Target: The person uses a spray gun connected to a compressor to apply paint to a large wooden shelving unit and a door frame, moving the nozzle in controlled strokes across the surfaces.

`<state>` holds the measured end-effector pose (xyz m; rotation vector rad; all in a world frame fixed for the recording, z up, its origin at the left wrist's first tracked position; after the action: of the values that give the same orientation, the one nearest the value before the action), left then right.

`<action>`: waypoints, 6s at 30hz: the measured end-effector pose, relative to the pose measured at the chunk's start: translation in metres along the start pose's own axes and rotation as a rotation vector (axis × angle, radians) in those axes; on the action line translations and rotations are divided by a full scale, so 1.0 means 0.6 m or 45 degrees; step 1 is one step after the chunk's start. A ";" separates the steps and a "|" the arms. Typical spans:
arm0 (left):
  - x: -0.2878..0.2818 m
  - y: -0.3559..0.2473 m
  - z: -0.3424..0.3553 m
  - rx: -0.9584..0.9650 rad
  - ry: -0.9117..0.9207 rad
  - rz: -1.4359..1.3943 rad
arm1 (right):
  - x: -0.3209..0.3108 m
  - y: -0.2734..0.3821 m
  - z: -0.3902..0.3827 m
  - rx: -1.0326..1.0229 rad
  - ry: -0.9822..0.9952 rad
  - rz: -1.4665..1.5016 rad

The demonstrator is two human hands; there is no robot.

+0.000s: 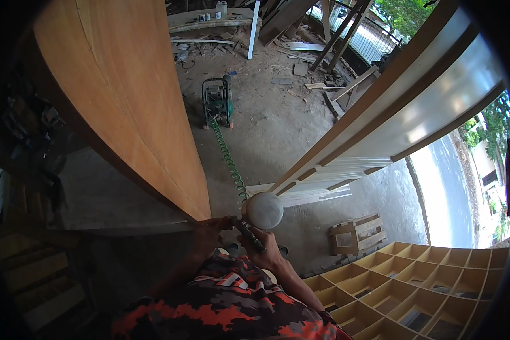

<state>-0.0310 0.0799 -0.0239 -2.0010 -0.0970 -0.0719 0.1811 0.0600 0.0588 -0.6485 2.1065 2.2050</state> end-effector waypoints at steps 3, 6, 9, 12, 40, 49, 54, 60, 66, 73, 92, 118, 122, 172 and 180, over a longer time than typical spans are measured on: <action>-0.001 -0.003 0.002 0.003 0.019 0.009 | 0.000 -0.003 0.002 -0.001 -0.002 0.013; 0.004 -0.008 -0.001 0.026 0.007 0.013 | 0.000 -0.005 0.004 -0.048 -0.013 0.021; 0.006 -0.018 -0.005 0.005 0.011 0.003 | 0.001 -0.008 0.004 -0.067 -0.024 0.037; 0.003 -0.009 -0.001 0.018 -0.002 -0.001 | 0.002 -0.012 0.006 -0.049 -0.010 0.035; 0.007 -0.006 0.006 0.068 -0.007 -0.007 | -0.003 -0.014 0.012 -0.080 -0.021 0.037; 0.012 -0.012 0.004 0.066 0.002 0.029 | -0.004 -0.024 0.008 -0.084 -0.025 0.054; 0.011 -0.013 0.003 0.065 0.020 0.028 | -0.005 -0.018 0.012 -0.150 -0.039 0.052; 0.012 -0.010 0.001 0.065 0.034 0.011 | -0.004 -0.029 0.007 -0.134 -0.036 0.049; 0.014 -0.006 -0.001 0.029 0.002 0.019 | -0.004 -0.016 0.003 -0.124 -0.059 0.054; 0.017 -0.005 -0.007 0.018 0.005 0.020 | -0.009 -0.017 -0.003 -0.090 -0.016 0.032; 0.024 -0.004 -0.009 0.029 0.014 0.024 | -0.017 -0.014 -0.009 -0.116 -0.019 0.024; 0.031 -0.010 -0.010 0.016 0.028 0.014 | -0.021 -0.024 -0.016 0.002 -0.001 0.019; 0.033 -0.015 -0.013 0.009 0.025 0.008 | -0.022 -0.015 -0.015 -0.036 -0.021 0.010; 0.015 -0.038 0.004 0.241 0.052 0.213 | -0.003 -0.011 -0.015 -0.134 -0.075 0.163; 0.023 -0.045 0.002 0.353 0.067 0.204 | 0.003 -0.017 -0.015 -0.146 -0.084 0.160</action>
<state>-0.0199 0.0925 0.0011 -1.7220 0.0834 -0.0072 0.1851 0.0519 0.0486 -0.4531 2.0556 2.3914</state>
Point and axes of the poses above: each hand's wrist, its own z-axis towards the middle knuckle, its own x-axis out of the palm, y = z × x, the point moved 2 cm from there along z, towards the middle knuckle, and after that the axes turned 3 degrees about z, right-handed, at the moved point
